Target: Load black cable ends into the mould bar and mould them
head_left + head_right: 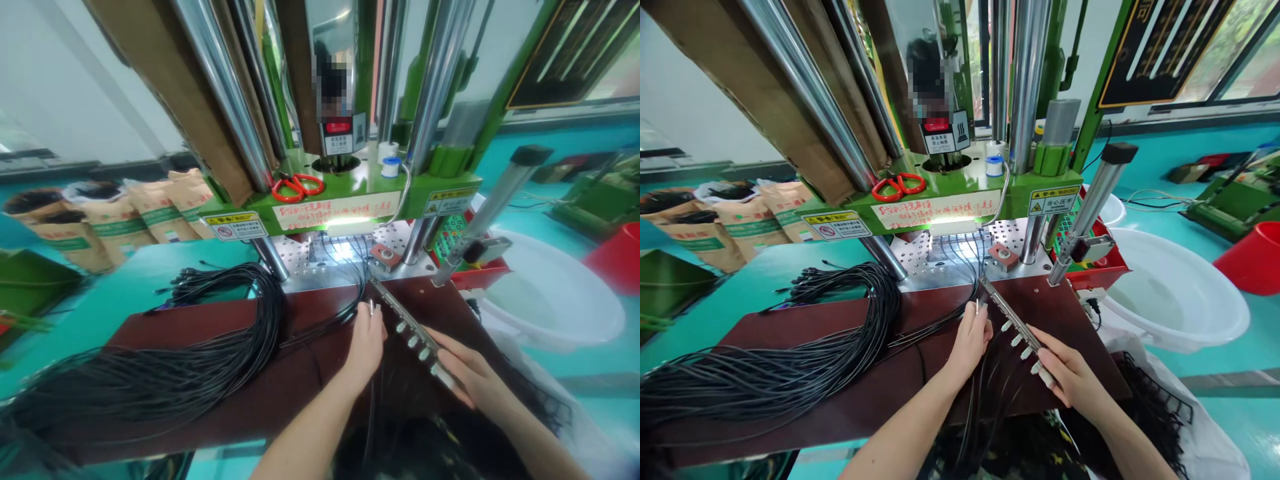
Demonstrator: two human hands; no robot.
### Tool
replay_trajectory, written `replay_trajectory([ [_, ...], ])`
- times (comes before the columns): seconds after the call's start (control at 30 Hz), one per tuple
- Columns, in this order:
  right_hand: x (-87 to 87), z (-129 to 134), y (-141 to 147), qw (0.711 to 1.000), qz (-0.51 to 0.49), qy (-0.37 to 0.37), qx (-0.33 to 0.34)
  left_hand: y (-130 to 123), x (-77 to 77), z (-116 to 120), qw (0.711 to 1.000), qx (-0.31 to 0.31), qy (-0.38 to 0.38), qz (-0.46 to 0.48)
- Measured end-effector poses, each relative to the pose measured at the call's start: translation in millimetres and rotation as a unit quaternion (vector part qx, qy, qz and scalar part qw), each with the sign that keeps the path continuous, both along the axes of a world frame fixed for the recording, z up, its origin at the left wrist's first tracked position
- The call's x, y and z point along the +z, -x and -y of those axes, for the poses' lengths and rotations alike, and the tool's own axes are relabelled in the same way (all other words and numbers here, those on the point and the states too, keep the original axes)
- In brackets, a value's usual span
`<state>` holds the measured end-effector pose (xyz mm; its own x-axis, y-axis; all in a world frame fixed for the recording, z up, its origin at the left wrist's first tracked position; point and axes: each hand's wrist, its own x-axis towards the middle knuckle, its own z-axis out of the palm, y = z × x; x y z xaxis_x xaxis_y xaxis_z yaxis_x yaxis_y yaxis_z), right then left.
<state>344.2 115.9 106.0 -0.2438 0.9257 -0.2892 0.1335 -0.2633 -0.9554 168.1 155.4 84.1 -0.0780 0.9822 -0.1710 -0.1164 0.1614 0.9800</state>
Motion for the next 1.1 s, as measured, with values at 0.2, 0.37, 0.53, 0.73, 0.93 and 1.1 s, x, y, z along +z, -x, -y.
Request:
replay_trajectory([
  [0.2, -7.3, -4, -9, 0.999, -0.014, 0.024, 0.024, -1, -5.6, -7, 0.998, -0.044, 0.003, 0.045],
  [0.37, -11.5, -7, -14, 0.999, -0.019, 0.03, 0.025, 3, 1.5, -7, 0.996, -0.048, 0.04, 0.06],
  [0.53, -12.8, -9, -16, 0.998, -0.024, 0.033, 0.043, 6, 8.6, -7, 0.995, -0.053, 0.061, 0.066],
  [0.73, -9.1, -8, -16, 0.998, -0.02, 0.016, 0.055, 6, 8.7, -8, 0.994, -0.073, 0.073, 0.047],
  [0.93, -5.5, -5, -7, 0.999, 0.016, 0.014, 0.05, 8, 0.4, -7, 0.998, -0.062, 0.031, 0.005],
  [1.1, -5.1, -3, -4, 0.999, 0.012, 0.017, 0.025, 11, -1.6, -11, 0.996, -0.072, -0.013, -0.051],
])
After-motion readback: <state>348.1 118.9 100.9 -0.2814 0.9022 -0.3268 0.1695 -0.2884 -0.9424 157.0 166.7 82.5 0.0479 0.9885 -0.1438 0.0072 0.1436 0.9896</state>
